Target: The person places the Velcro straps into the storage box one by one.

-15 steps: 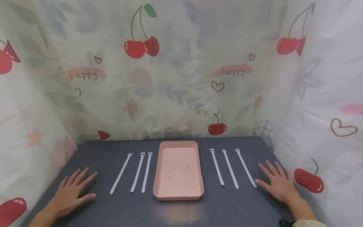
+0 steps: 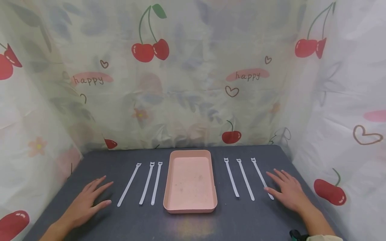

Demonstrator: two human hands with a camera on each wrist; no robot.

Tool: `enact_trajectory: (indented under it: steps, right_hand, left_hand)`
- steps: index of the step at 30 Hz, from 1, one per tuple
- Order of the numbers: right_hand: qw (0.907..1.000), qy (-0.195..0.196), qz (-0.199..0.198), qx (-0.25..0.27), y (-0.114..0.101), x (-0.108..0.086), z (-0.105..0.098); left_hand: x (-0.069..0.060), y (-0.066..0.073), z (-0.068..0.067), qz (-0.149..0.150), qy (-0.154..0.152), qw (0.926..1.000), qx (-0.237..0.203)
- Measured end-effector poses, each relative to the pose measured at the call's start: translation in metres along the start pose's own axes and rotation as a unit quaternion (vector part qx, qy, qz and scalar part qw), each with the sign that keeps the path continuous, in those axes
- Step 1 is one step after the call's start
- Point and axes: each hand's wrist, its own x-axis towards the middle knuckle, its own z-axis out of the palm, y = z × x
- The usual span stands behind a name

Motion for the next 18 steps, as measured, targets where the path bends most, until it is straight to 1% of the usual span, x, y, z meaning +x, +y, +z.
enact_trajectory:
  steps: [2, 4, 7, 9, 11, 15, 18]
  right_hand:
    - [0.9999, 0.009, -0.007, 0.005, -0.007, 0.003, -0.002]
    - [0.9998, 0.015, -0.009, 0.012, -0.015, 0.006, -0.003]
    - [0.9995, 0.019, -0.004, 0.023, -0.024, 0.01, -0.003]
    - [0.9992, 0.02, 0.0, 0.035, -0.029, 0.013, -0.001]
    - [0.9986, 0.028, 0.003, 0.043, -0.033, 0.016, 0.0]
    - [0.9968, 0.044, 0.007, 0.066, -0.038, 0.02, 0.005]
    - [0.9942, 0.074, 0.004, 0.078, -0.042, 0.023, 0.009]
  left_hand:
    - [0.001, 0.004, 0.002, -0.006, 0.003, 0.9999, -0.015]
    - [0.002, 0.008, 0.003, -0.019, 0.002, 0.9992, -0.035]
    - [0.005, 0.015, 0.005, -0.039, -0.005, 0.9972, -0.064]
    - [0.006, 0.02, 0.007, -0.045, -0.004, 0.9953, -0.086]
    - [0.008, 0.024, 0.009, -0.044, 0.001, 0.9937, -0.103]
    - [0.011, 0.032, 0.014, -0.032, 0.024, 0.9892, -0.141]
    - [0.016, 0.039, 0.018, -0.024, 0.044, 0.9844, -0.169]
